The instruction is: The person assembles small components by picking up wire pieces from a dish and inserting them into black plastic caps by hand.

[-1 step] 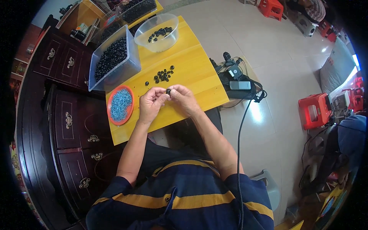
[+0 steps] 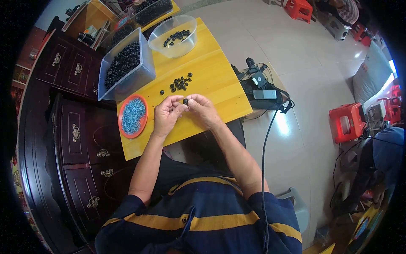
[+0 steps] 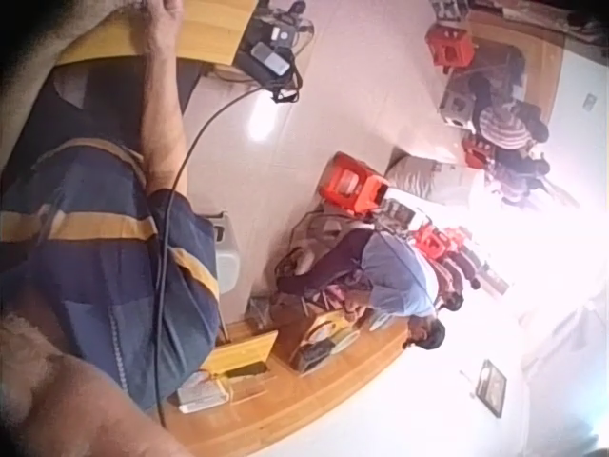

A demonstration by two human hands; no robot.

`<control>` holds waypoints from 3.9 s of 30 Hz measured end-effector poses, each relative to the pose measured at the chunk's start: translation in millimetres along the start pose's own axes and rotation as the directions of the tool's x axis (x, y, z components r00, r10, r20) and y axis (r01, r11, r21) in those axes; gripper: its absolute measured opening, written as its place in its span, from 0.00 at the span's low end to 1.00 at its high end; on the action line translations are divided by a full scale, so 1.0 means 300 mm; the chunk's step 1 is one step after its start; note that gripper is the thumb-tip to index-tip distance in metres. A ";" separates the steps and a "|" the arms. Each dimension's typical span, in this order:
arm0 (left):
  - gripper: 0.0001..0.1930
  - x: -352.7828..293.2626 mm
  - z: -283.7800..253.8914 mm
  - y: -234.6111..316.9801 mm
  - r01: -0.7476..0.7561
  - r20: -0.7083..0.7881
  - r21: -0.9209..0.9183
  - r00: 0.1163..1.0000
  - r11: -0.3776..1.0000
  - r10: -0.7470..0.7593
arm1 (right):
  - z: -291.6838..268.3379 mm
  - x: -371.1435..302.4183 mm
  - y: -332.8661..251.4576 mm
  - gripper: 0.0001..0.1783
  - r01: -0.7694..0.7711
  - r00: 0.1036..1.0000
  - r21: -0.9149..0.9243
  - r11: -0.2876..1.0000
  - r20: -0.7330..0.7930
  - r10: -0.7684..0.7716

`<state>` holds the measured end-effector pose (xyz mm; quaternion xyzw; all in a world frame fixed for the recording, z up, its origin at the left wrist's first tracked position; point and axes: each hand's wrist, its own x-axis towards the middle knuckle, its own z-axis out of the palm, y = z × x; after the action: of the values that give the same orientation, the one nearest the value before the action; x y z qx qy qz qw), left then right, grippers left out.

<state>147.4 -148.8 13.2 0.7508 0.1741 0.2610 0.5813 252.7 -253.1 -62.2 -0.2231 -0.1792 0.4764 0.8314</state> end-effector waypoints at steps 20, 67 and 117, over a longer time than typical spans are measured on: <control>0.15 0.016 -0.045 0.021 -0.218 0.288 0.230 0.946 0.948 0.148 | 0.015 -0.013 -0.026 0.18 -0.195 0.977 0.052 0.979 0.102 0.189; 0.10 0.015 -0.039 0.078 -0.323 0.330 0.253 0.915 0.912 0.232 | 0.002 -0.021 -0.020 0.19 -0.203 0.971 0.052 0.978 0.137 0.194; 0.08 -0.023 -0.072 -0.007 -0.431 0.093 0.568 0.880 0.701 0.466 | 0.022 -0.003 0.031 0.10 -0.107 0.994 -0.024 0.994 -0.017 0.106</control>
<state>129.1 -135.2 13.9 0.9015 0.0732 0.3513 0.2419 242.4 -248.5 -61.8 -0.2464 -0.1665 0.5161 0.8032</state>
